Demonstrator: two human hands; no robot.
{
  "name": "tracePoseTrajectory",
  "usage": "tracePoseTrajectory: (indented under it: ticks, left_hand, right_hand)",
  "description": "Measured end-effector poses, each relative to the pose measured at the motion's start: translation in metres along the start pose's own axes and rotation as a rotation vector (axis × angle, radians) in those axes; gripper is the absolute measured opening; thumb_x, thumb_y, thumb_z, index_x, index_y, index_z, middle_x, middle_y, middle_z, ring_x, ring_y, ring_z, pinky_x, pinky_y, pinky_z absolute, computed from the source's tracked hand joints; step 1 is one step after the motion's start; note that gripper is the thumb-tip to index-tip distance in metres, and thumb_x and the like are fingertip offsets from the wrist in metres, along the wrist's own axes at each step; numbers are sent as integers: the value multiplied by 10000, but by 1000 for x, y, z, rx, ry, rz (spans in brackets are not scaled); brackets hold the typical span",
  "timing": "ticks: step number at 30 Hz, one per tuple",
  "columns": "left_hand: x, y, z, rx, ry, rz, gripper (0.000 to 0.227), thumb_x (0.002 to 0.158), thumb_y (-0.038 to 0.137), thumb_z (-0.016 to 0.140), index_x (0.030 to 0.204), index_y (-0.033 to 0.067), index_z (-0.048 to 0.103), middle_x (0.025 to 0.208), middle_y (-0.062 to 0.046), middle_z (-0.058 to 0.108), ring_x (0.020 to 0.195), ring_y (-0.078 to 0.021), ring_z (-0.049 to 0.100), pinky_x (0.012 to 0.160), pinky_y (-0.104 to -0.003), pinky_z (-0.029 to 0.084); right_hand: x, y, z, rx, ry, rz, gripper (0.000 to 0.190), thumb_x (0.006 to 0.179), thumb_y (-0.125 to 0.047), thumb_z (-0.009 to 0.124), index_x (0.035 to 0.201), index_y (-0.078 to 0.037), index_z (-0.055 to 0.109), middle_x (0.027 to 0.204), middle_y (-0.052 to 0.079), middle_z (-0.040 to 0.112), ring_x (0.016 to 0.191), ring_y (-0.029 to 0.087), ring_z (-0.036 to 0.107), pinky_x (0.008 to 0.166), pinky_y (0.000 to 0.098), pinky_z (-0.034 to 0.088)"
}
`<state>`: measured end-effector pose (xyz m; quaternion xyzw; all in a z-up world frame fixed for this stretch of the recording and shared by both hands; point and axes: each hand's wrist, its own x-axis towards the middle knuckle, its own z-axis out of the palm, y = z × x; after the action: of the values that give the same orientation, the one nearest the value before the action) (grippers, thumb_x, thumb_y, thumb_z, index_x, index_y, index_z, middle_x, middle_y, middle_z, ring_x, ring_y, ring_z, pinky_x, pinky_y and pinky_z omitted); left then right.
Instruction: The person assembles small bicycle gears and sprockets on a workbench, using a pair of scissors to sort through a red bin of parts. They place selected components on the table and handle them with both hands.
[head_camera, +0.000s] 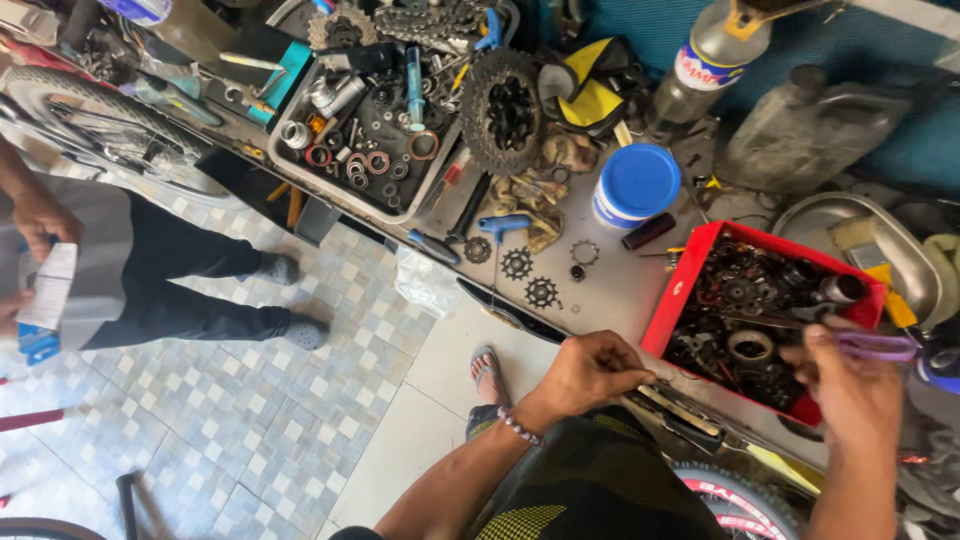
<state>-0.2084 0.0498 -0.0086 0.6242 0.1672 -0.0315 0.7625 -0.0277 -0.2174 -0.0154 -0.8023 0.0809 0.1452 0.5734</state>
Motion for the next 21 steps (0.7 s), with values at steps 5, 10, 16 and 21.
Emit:
tracePoseTrajectory:
  ticks: [5, 10, 16, 21]
  left_hand:
    - [-28, -17, -49, -39, 99, 5, 176, 922, 69, 770, 918, -39, 631, 769, -94, 697, 610, -95, 640, 519, -237, 523]
    - [-40, -20, -104, 12, 240, 45, 171, 892, 31, 746, 915, -28, 587, 812, -105, 713, 647, -118, 684, 518, -274, 601]
    - [-50, -16, -157, -97, 337, -11, 242, 862, -24, 729, 1095, -46, 669, 908, -119, 741, 735, -163, 722, 595, -290, 618]
    - [-55, -14, -184, -109, 256, 40, 188, 956, 31, 665, 1119, -63, 661, 986, -141, 757, 834, -184, 763, 667, -288, 637]
  right_hand:
    - [-1, 1, -23, -832, 33, 105, 651, 960, -666, 668, 1019, -30, 790, 842, 176, 782, 810, 296, 729, 800, 410, 513]
    - [-31, -19, -1, -959, 72, -70, 675, 989, -681, 637, 969, -20, 774, 815, 157, 741, 786, 311, 732, 780, 417, 538]
    - [-87, -61, 112, -960, 1, -443, 502, 911, -629, 692, 1128, -183, 774, 844, 116, 727, 773, 290, 714, 705, 414, 551]
    - [-93, -51, 217, -926, -250, -510, 307, 882, -367, 699, 1139, -198, 718, 963, 65, 770, 827, 319, 744, 721, 464, 572]
